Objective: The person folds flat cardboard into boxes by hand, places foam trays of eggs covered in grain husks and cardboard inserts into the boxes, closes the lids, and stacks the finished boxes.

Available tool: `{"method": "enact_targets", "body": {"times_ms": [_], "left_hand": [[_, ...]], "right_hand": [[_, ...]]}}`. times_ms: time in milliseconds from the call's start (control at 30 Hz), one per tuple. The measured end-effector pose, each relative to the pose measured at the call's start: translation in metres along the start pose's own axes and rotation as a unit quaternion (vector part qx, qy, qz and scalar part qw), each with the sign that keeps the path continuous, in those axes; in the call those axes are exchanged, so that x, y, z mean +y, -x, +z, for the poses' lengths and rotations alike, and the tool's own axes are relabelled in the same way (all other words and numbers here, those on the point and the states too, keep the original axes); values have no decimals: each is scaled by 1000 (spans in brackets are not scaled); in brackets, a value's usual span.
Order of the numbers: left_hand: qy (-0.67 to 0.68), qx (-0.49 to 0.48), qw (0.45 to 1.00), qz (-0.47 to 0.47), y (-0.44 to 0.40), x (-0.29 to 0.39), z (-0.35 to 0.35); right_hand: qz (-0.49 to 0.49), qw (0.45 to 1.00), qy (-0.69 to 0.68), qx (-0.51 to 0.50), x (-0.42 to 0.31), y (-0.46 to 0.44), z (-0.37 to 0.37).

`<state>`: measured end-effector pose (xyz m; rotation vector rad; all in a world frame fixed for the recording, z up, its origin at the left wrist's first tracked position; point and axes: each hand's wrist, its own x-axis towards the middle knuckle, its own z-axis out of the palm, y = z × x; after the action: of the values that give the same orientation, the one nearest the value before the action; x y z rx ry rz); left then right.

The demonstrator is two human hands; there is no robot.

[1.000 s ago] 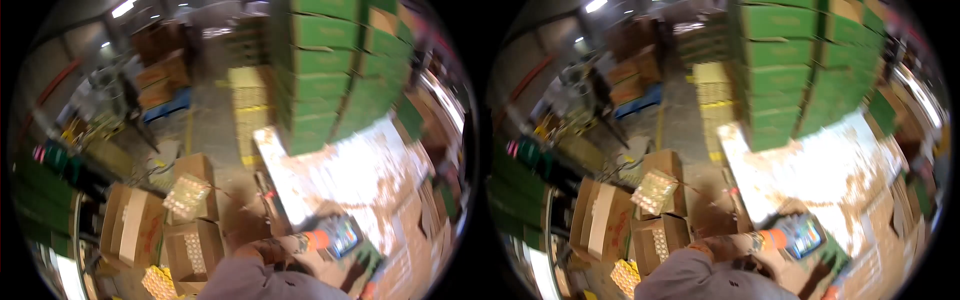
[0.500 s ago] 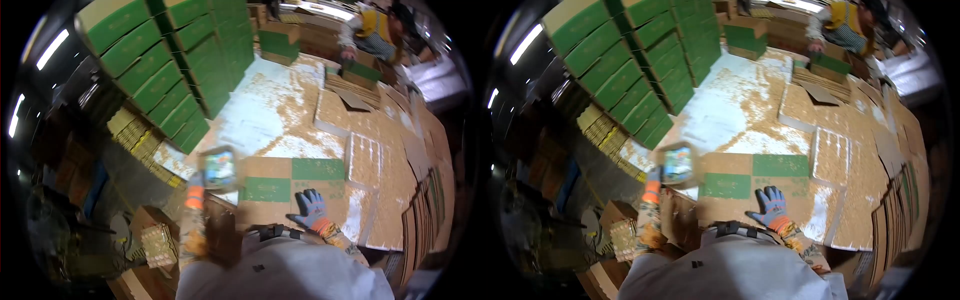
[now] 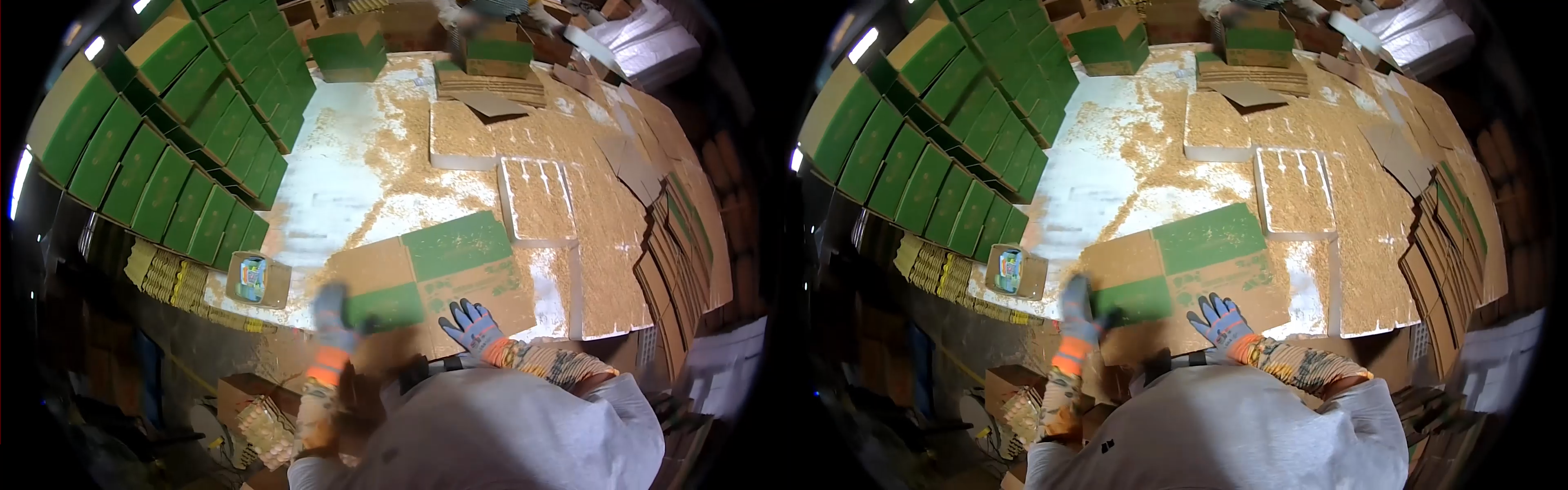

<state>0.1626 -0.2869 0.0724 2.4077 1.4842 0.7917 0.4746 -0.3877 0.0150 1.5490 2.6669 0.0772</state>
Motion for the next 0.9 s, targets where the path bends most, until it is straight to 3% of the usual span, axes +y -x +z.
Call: {"method": "enact_targets", "body": {"times_ms": [33, 67, 100, 133, 167, 200, 233, 267, 300, 367, 400, 433, 467, 533, 600, 633, 667, 733, 767, 800, 867, 900], "left_hand": [[-5, -140, 990, 3, -9, 41, -8], [-7, -141, 990, 3, -11, 65, -16], [-50, -211, 973, 75, -15, 84, -24], [-94, -277, 945, 145, -19, 100, -32], [-99, -275, 946, 143, -25, 105, -46], [-22, -311, 944, 109, -37, 100, -66], [52, -344, 934, 77, -52, 96, -89], [131, -410, 903, -24, -74, 98, -112], [99, -475, 864, -134, -108, 116, -130], [162, -515, 830, -142, -131, 86, -126], [252, -483, 838, -33, -139, 40, -112], [332, -446, 828, -79, -150, 45, -114], [246, -411, 876, -51, -163, 40, -109], [262, -351, 887, -146, -176, 32, -100], [-39, -236, 957, -166, -181, 39, -92], [-52, -205, 969, -127, -175, 48, -96], [94, -270, 953, -99, -167, 35, -94], [107, -322, 936, 88, -156, 45, -112], [133, -351, 926, -27, -156, 66, -141], [295, -273, 910, -105, -154, 64, -153], [419, -16, 907, -30, -151, 19, -131], [384, -2, 914, -129, -138, 9, -105]], "right_hand": [[-12, 998, -57, -13, 2, -1, -22], [-26, 993, -111, -25, 8, -4, -48], [-60, 993, -83, 60, 19, -8, -81], [-62, 993, -84, 63, 32, -13, -109], [-68, 989, -115, 59, 45, -19, -134], [-74, 985, -144, 58, 58, -27, -157], [-80, 984, -93, 130, 68, -36, -176], [-82, 983, -91, 139, 81, -53, -188], [-108, 981, -108, 119, 92, -70, -199], [-128, 978, -126, 105, 86, -83, -202], [-51, 984, -59, 162, 77, -94, -195], [30, 974, 9, 225, 71, -108, -190], [81, 973, 58, 207, 60, -112, -184], [57, 948, 23, 313, 54, -101, -189], [43, 944, -45, 325, 46, -79, -198], [9, 950, -76, 304, 45, -70, -191], [-24, 954, -109, 279, 46, -61, -186], [-34, 965, -167, 198, 65, -38, -211], [-83, 936, -200, 279, 84, -30, -213], [-82, 936, -196, 280, 97, -20, -226], [-134, 887, -286, 337, 113, 1, -253], [-169, 867, -398, 247, 107, -6, -229]]}}
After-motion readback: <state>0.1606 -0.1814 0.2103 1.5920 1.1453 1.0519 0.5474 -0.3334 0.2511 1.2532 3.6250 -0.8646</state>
